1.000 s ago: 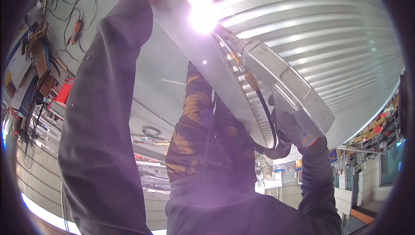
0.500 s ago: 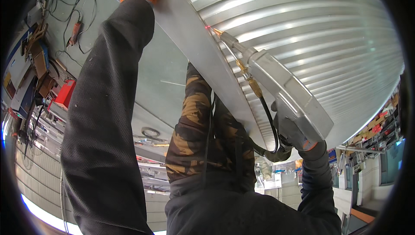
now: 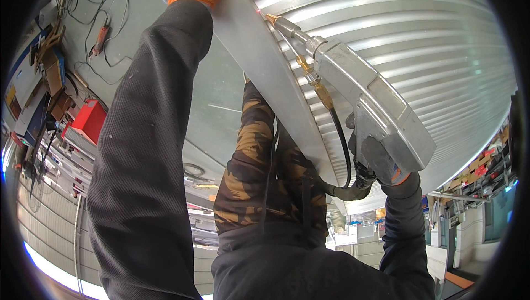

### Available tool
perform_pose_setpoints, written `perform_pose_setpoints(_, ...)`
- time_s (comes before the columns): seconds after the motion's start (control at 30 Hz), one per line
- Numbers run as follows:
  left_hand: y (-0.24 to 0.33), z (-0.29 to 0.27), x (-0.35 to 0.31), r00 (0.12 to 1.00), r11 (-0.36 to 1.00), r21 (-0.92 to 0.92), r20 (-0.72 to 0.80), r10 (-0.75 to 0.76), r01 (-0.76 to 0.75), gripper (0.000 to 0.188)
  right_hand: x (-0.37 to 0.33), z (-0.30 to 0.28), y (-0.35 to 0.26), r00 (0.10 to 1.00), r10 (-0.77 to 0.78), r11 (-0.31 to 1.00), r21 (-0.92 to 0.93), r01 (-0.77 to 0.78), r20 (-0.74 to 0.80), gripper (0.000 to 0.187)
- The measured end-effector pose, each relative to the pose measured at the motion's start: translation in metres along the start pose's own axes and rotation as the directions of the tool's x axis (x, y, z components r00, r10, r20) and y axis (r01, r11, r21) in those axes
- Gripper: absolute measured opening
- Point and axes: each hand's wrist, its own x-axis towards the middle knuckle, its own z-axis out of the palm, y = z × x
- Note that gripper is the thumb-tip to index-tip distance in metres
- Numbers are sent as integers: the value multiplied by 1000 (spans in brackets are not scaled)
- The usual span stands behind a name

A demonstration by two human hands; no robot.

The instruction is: The person uses a handheld welding tool to join a metal strip to a corrugated metal panel. The person holds the panel steady with one hand while moving the welding tool along the seam with the other, creating a continuous weld.

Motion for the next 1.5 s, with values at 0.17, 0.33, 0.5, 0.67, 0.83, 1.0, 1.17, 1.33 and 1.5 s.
perform_pose_setpoints(0.17, -2, -1, 0, 1000, 1000, 22, -6, -7, 7, 67, 4, 6, -10, 1000, -13, 939, -344, 6, -16, 54)
perform_pose_setpoints(0.33, -2, 1, 0, 1000, 1000, 8, -19, 7, -7, 66, 4, -1, -7, 999, 51, 890, -453, -48, -4, 50)
perform_pose_setpoints(0.5, -2, 1, 1, 1000, 1000, 7, -17, 12, -12, 66, 6, 5, -4, 999, 28, 938, -345, -33, -22, 46)
perform_pose_setpoints(0.67, -5, 1, 1, 1000, 1000, 2, -18, 19, -19, 66, 9, 4, -10, 1000, -2, 867, -499, 11, 19, 46)
perform_pose_setpoints(0.83, -3, 0, 0, 1000, 1000, 18, -1, 17, -17, 66, 9, 5, -14, 997, 79, 873, -482, -78, -19, 47)
perform_pose_setpoints(1.0, -3, 1, 0, 1000, 1000, 7, -1, 16, -16, 67, 10, 7, -18, 999, 31, 838, -544, -23, 6, 49)
perform_pose_setpoints(1.17, -4, 4, 2, 1000, 1000, 5, -13, 21, -20, 66, 10, 5, -11, 1000, -13, 869, -494, 18, 13, 48)
perform_pose_setpoints(1.33, -2, 5, 1, 1000, 1000, 0, -4, 18, -18, 65, 9, 1, -8, 999, 5, 894, -449, 10, 32, 46)
perform_pose_setpoints(1.5, -1, 7, 2, 1000, 1000, -4, -4, 22, -22, 64, 10, 2, -19, 997, 20, 892, -452, 16, 76, 45)
